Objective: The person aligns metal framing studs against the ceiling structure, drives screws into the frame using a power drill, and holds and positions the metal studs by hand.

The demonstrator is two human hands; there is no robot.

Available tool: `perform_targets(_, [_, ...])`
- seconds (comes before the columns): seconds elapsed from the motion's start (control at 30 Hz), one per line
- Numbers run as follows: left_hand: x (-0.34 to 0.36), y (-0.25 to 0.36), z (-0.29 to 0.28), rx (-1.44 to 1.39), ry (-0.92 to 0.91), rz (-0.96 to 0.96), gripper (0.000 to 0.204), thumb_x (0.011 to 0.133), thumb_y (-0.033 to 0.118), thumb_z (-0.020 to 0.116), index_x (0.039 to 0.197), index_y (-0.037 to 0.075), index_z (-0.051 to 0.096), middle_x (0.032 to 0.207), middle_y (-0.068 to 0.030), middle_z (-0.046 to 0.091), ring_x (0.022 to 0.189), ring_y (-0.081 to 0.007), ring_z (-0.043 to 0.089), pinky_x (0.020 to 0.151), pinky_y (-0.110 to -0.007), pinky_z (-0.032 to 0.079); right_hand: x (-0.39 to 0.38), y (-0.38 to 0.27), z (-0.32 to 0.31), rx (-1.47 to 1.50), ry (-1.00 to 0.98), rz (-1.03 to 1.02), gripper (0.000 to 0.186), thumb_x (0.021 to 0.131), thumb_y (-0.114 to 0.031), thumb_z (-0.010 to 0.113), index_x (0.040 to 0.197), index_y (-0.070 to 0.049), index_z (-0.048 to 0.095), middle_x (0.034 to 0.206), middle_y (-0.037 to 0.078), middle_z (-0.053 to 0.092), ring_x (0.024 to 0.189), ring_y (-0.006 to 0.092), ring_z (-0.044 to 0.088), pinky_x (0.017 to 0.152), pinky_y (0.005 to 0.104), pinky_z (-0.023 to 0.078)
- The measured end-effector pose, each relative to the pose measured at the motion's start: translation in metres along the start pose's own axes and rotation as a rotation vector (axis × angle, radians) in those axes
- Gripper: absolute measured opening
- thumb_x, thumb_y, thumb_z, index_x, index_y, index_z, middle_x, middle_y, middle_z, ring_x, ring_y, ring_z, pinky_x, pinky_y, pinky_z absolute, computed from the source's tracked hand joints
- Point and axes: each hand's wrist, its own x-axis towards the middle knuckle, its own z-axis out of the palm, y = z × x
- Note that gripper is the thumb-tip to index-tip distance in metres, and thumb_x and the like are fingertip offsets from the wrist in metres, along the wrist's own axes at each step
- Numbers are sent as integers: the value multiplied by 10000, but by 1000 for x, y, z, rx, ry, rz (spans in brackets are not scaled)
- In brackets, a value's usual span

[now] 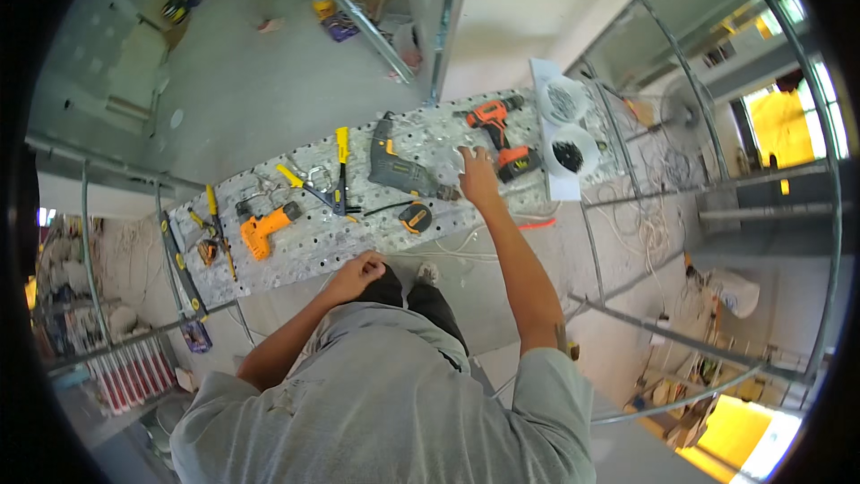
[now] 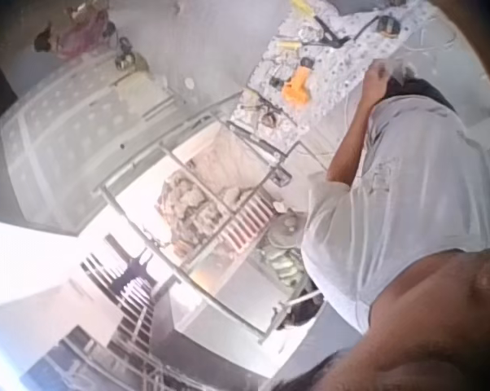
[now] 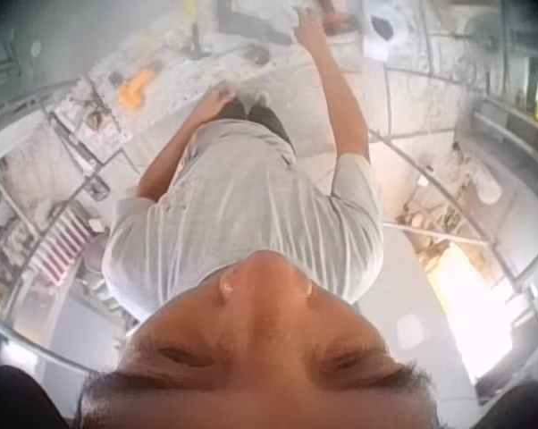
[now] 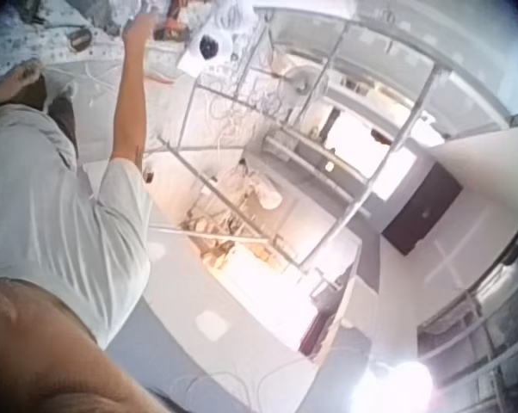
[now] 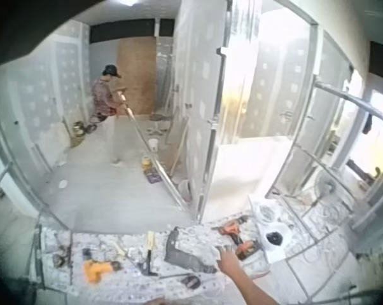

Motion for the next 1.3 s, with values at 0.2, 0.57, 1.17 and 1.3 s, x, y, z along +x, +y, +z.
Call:
perform_targets(0.2, [7, 26, 31, -648, -52, 30, 293, 1061, 235, 553, 1279, 41, 572, 1096, -90, 671, 954, -153, 662, 873, -304, 539, 48, 3, 10, -408, -141, -185, 573, 735, 15, 721, 1271, -85, 545, 1160, 233, 543, 1107, 453, 570, 948, 500, 492])
perform_targets(0.57, [68, 17, 25, -345, 242, -27, 498, 923, 274, 730, 1311, 25, 544, 1137, -126, 627, 1060, -207, 611, 931, -366, 510, 23, -14, -24, -194, 130, -318, 368, 750, 46, 714, 1089, -76, 637, 1090, 194, 559, 1056, 410, 564, 874, 504, 471])
perform_targets(1.17, [85, 147, 58, 304, 209, 193, 843, 576, 164, 941, 1294, 40, 517, 1228, -157, 558, 1157, -315, 565, 940, -423, 490, -142, -59, -66, 284, -275, -489, 926, 698, 45, 745, 1519, -71, 331, 1469, 218, 394, 1336, 442, 420, 1109, 492, 397])
perform_targets(1.3, [109, 174, 81, -237, 37, 133, 789, 689, 113, 932, 1334, 19, 489, 1253, -139, 573, 1206, -194, 575, 984, -349, 510, -153, -17, -91, 789, -189, -280, 936, 719, -46, 821, 1511, -49, 323, 1463, 208, 409, 1340, 378, 444, 1146, 436, 362])
